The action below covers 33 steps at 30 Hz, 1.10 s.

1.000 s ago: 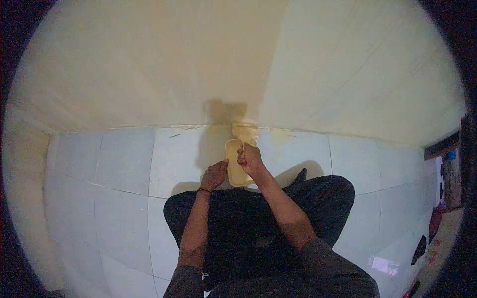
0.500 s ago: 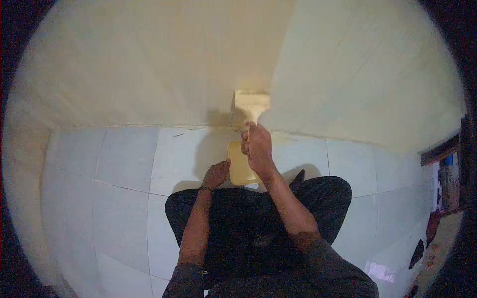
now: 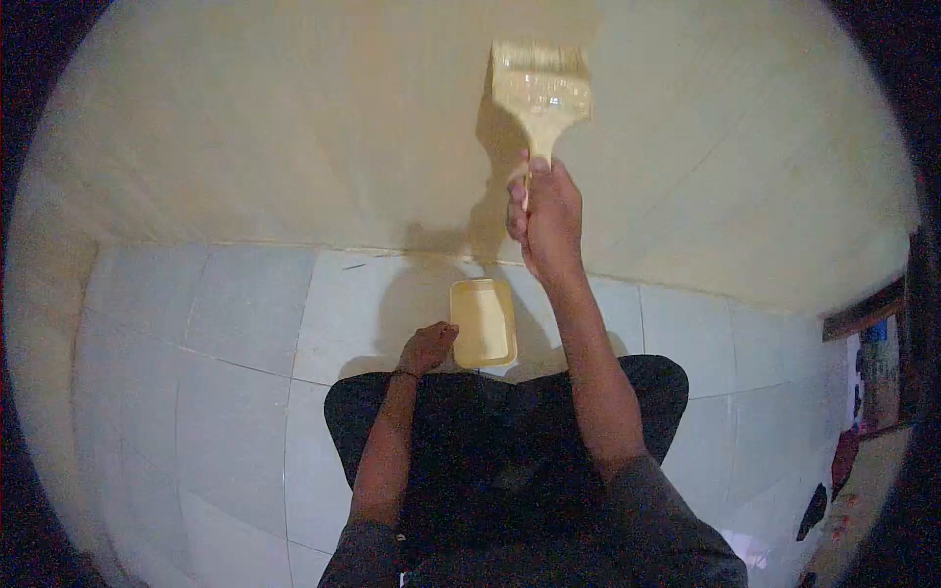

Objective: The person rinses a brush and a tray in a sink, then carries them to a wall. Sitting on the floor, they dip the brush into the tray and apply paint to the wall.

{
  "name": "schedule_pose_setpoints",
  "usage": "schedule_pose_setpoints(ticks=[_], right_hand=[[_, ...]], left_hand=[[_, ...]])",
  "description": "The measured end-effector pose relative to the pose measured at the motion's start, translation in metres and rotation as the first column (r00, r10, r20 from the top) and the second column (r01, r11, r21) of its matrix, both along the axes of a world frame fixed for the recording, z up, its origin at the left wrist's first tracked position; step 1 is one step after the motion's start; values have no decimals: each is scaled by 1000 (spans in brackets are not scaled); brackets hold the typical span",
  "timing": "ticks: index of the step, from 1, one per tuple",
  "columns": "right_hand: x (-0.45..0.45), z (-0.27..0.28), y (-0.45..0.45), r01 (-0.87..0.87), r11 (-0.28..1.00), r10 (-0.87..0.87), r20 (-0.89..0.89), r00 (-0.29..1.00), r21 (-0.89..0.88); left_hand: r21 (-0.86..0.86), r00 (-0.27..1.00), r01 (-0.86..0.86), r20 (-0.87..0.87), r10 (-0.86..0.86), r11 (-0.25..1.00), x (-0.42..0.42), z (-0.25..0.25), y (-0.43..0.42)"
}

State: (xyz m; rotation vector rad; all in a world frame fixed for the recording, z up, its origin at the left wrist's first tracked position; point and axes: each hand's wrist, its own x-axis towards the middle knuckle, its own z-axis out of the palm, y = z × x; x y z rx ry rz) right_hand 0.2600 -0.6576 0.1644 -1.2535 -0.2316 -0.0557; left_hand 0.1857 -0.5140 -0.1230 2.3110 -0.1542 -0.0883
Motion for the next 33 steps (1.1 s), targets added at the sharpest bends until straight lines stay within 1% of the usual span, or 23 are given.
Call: schedule_pose_setpoints(ticks=[1, 2, 3, 5, 6, 7, 8, 9, 11, 12, 14, 15, 17, 18, 20, 21, 24, 25, 27, 28, 30, 31, 33], right_hand=[[-2, -14, -2, 4, 1000, -4, -33, 999, -25], [-6, -24, -3, -11, 1000, 11, -80, 997, -7], [-9, -37, -6, -13, 1000, 13, -87, 996, -8], [-10, -62, -10, -20, 1000, 24, -209, 978, 22], [-11, -72, -12, -21, 999, 26, -206, 978, 24], [-14, -82, -14, -6, 999, -3, -266, 964, -33], [-17, -94, -18, 6, 996, -36, -324, 945, -92], [-16, -111, -22, 7, 996, -36, -318, 947, -91], [-18, -148, -30, -59, 998, 43, -410, 911, -27], [-21, -156, -31, -57, 998, 42, -411, 911, -24], [-33, -173, -32, -40, 998, 64, -529, 846, 58], [-38, -178, -34, -36, 997, 63, -534, 843, 62], [-45, -189, -39, -23, 998, 58, -624, 780, 65], [-44, -194, -40, 14, 997, 41, -665, 746, 77], [-40, -204, -38, 41, 993, 48, -701, 711, 110], [-36, -209, -39, 63, 986, 73, -734, 675, 157], [-27, -223, -37, 83, 991, 22, -739, 673, 105], [-25, -226, -44, 88, 988, 34, -727, 686, 130], [-15, -233, -46, 115, 959, 125, -750, 649, 259], [-12, -237, -48, 117, 958, 126, -750, 649, 263], [-10, -233, -50, 100, 902, 256, -708, 658, 420], [-10, -231, -50, 101, 901, 257, -706, 660, 422], [-17, -203, -45, 107, 974, 60, -687, 724, 198]], left_hand=[[62, 986, 74, 147, -83, 995, -2, -5, 2], [136, 942, 136, 289, -170, 981, 0, -9, 4], [134, 944, 135, 283, -168, 982, -2, -12, 4], [289, 893, 110, 391, -222, 951, 0, -15, 5], [291, 893, 108, 393, -221, 951, 3, -4, 4], [282, 968, 121, 180, -176, 952, 4, 8, 1], [270, 991, 132, -43, -125, 954, 7, 17, -2], [271, 991, 131, -37, -125, 954, 10, 11, 0], [250, 987, 148, 26, -159, 957, 10, -12, 4], [252, 987, 150, 25, -162, 956, 11, 0, 3], [43, 994, -14, -104, 18, 999, 6, 20, 0], [47, 994, -10, -111, 15, 999, 6, 26, -1], [72, 985, -26, -171, 38, 997, 5, 31, -1], [75, 983, -21, -178, 34, 997, 5, 31, -1], [-90, 981, -51, -192, 33, 995, 5, 25, 5], [-90, 980, -47, -198, 29, 995, 6, 21, 6], [-81, 983, -20, -183, 5, 997, 7, 13, 9], [-59, 989, -11, -147, 3, 998, 5, 14, 4], [-53, 992, -8, -128, 1, 999, 6, 13, 3], [-55, 989, -12, -145, 4, 998, 6, 13, 3], [-55, 987, -14, -162, 5, 998, 6, 14, 3], [-64, 987, -8, -164, -2, 998, 6, 15, 3], [-75, 987, -1, -161, -12, 997, 6, 18, 2]])
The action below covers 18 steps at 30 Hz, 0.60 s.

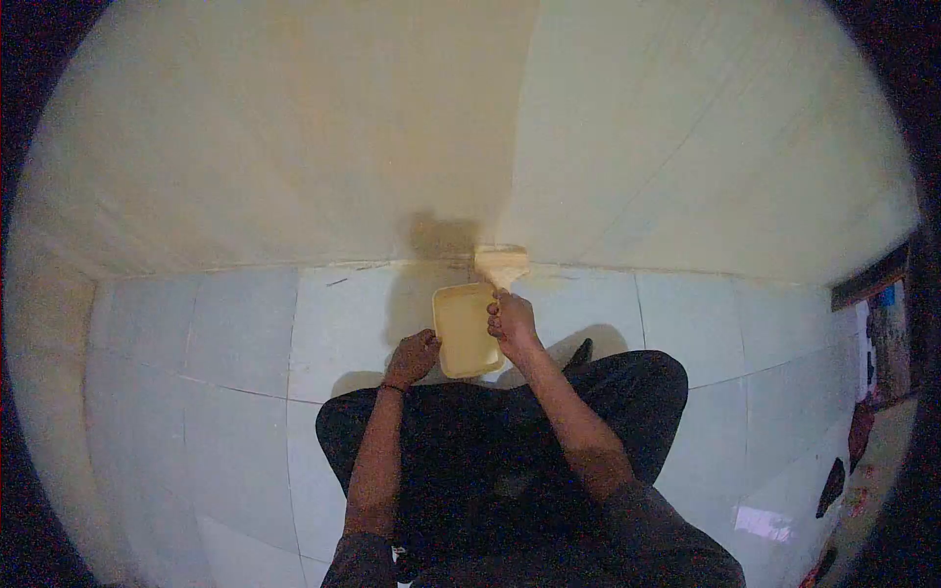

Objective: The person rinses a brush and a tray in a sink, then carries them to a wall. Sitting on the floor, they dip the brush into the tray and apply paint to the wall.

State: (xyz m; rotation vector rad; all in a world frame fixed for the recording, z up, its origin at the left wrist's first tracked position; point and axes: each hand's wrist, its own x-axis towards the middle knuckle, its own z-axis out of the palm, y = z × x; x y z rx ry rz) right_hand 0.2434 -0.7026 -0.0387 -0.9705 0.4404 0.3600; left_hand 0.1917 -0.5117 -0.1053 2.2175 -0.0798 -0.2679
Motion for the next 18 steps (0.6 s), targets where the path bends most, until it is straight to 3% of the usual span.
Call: schedule_pose_setpoints(ticks=[2, 5, 8, 10, 12, 15, 16, 18], right_hand=[[-3, 22, 1, 8, 1000, -7, 67, 998, -8], [-10, 76, 0, 6, 1000, -4, 155, 988, -10], [-15, 146, 4, 15, 999, -6, 195, 981, -41], [-9, 177, 6, 37, 997, -10, 398, 917, -61], [-7, 216, 8, 43, 998, -17, 482, 876, -43], [7, 273, 14, 153, 981, -31, 677, 735, -121], [9, 292, 12, 189, 963, 20, 753, 658, -191], [23, 333, 6, 161, 980, 21, 855, 518, -121]], left_hand=[[99, 998, 26, 58, -32, 995, -1, 4, -1], [105, 991, -35, 135, 20, 994, 0, -11, -1], [46, 995, -43, 97, 38, 998, 1, -7, -2], [92, 983, -6, 181, -11, 996, -1, -1, -5], [146, 962, 31, 264, -69, 989, -1, -7, -3], [71, 990, 26, 136, -35, 997, 5, -47, 6], [117, 974, 53, 214, -77, 992, 3, -52, 7], [161, 952, 74, 281, -117, 984, 4, -47, 5]])
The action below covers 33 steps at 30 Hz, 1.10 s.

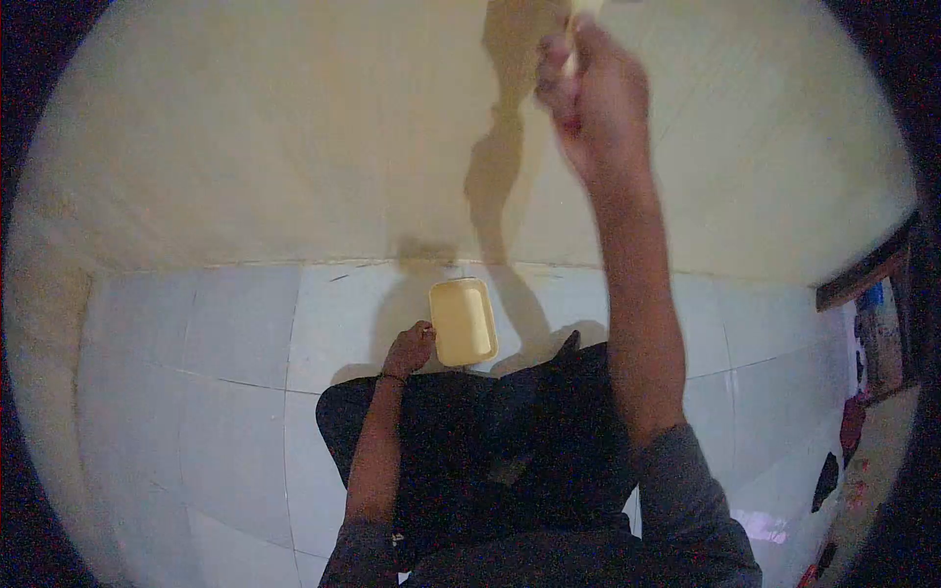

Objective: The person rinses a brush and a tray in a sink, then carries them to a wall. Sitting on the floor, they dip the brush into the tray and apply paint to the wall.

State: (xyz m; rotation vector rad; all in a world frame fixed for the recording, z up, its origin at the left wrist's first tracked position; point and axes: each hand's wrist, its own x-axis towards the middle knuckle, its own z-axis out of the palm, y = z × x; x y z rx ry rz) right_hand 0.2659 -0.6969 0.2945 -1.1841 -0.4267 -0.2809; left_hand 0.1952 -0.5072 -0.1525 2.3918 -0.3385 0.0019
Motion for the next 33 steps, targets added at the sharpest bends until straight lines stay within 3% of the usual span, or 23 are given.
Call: schedule_pose_setpoints(ticks=[2, 3, 6, 7, 8, 10, 12, 14, 16, 18, 20, 24, 26, 27, 30, 33], right_hand=[[9, 37, -9, -44, 999, 46, 61, 997, -26], [-1, 54, 3, 97, 995, -96, 39, 995, -30], [29, 47, -17, 14, 995, -5, 92, 996, -99], [43, 32, -24, -86, 986, 115, 214, 970, -143], [45, 21, -25, -85, 985, 116, 224, 968, -147], [29, -8, -27, 49, 996, -50, -9, 999, -70], [27, -47, -32, 30, 997, -39, -127, 991, -67], [18, -92, -38, 28, 989, -59, -213, 975, -145], [14, -141, -44, 15, 982, -74, -310, 948, -188], [2, -179, -46, -66, 994, 26, -402, 915, -86], [-11, -207, -47, -103, 994, 78, -493, 866, -23], [-25, -273, -51, -137, 987, 157, -651, 743, 82], [-25, -307, -49, -92, 988, 155, -739, 656, 126], [-30, -318, -48, -94, 978, 202, -743, 637, 186], [-29, -345, -50, -72, 957, 271, -777, 568, 281], [-20, -363, -53, -28, 937, 309, -789, 531, 348]], left_hand=[[23, 993, 57, 99, -59, 998, -3, 14, 0], [19, 993, 55, 100, -57, 998, -2, 8, 1], [-86, 1000, -25, 6, 26, 996, -3, 8, -2], [-80, 989, -103, -114, 94, 991, -9, 28, -7], [-68, 961, -180, -226, 161, 981, -9, 45, -11], [-72, 947, -200, -272, 174, 977, -10, 59, -15], [-65, 927, -219, -324, 187, 974, -9, 50, -16], [-116, 976, -95, -206, 70, 989, -1, 24, -9], [-114, 977, -112, -193, 89, 987, -4, 30, -13], [-115, 976, -135, -188, 112, 984, -4, 29, -14], [256, 990, 112, 58, -131, 960, 1, 24, -10], [196, 998, -6, -65, 19, 981, 3, 20, -25], [215, 969, -138, -171, 177, 967, 3, 28, -35], [219, 970, -128, -175, 168, 967, 3, 24, -33], [229, 998, 50, 37, -60, 972, 0, 17, -27], [58, 995, -103, -11, 104, 993, -7, 30, -38]])
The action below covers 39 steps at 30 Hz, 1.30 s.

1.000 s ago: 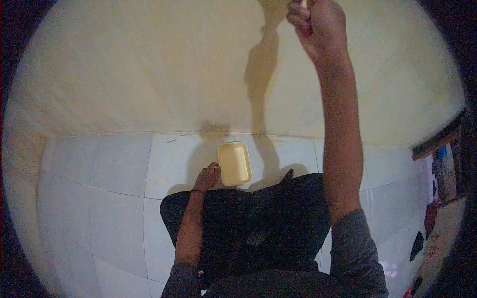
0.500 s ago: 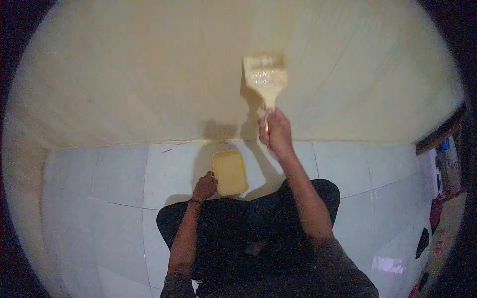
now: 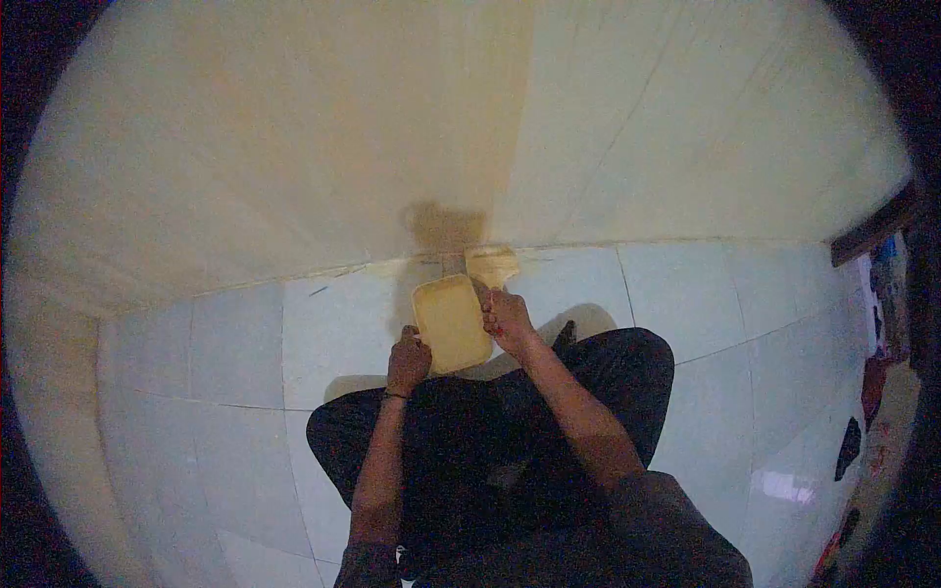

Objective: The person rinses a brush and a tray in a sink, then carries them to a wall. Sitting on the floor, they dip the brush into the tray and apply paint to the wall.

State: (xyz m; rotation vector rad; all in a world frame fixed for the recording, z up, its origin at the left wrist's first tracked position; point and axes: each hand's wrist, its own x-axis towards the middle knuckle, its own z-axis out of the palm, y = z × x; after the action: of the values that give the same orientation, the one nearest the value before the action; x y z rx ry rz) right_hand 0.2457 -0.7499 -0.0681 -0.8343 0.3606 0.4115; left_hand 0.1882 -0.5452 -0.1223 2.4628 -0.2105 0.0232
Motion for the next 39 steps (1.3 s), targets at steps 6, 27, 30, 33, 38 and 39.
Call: schedule_pose_setpoints(ticks=[6, 27, 30, 33, 38, 39], right_hand=[[15, -7, -3, 44, 999, -45, -38, 998, -29], [-13, 248, 24, 199, 947, -77, 427, 901, -251], [-5, 294, 25, 173, 977, -68, 581, 811, -127], [1, 330, 28, 263, 946, -53, 713, 700, -188], [30, 336, 15, 339, 927, -69, 813, 578, -163], [34, 328, 13, 306, 941, -69, 806, 588, -142]], left_hand=[[-178, 978, -201, -85, 188, 963, -12, 11, -10], [-125, 994, -102, 12, 104, 987, -4, -12, -10], [-136, 994, -105, -42, 100, 985, -5, -2, -11], [-125, 996, -67, -66, 59, 990, -3, 4, -11], [-111, 993, -117, -27, 115, 987, -2, -2, -11], [-113, 993, -117, -24, 115, 987, -3, 6, -13]])
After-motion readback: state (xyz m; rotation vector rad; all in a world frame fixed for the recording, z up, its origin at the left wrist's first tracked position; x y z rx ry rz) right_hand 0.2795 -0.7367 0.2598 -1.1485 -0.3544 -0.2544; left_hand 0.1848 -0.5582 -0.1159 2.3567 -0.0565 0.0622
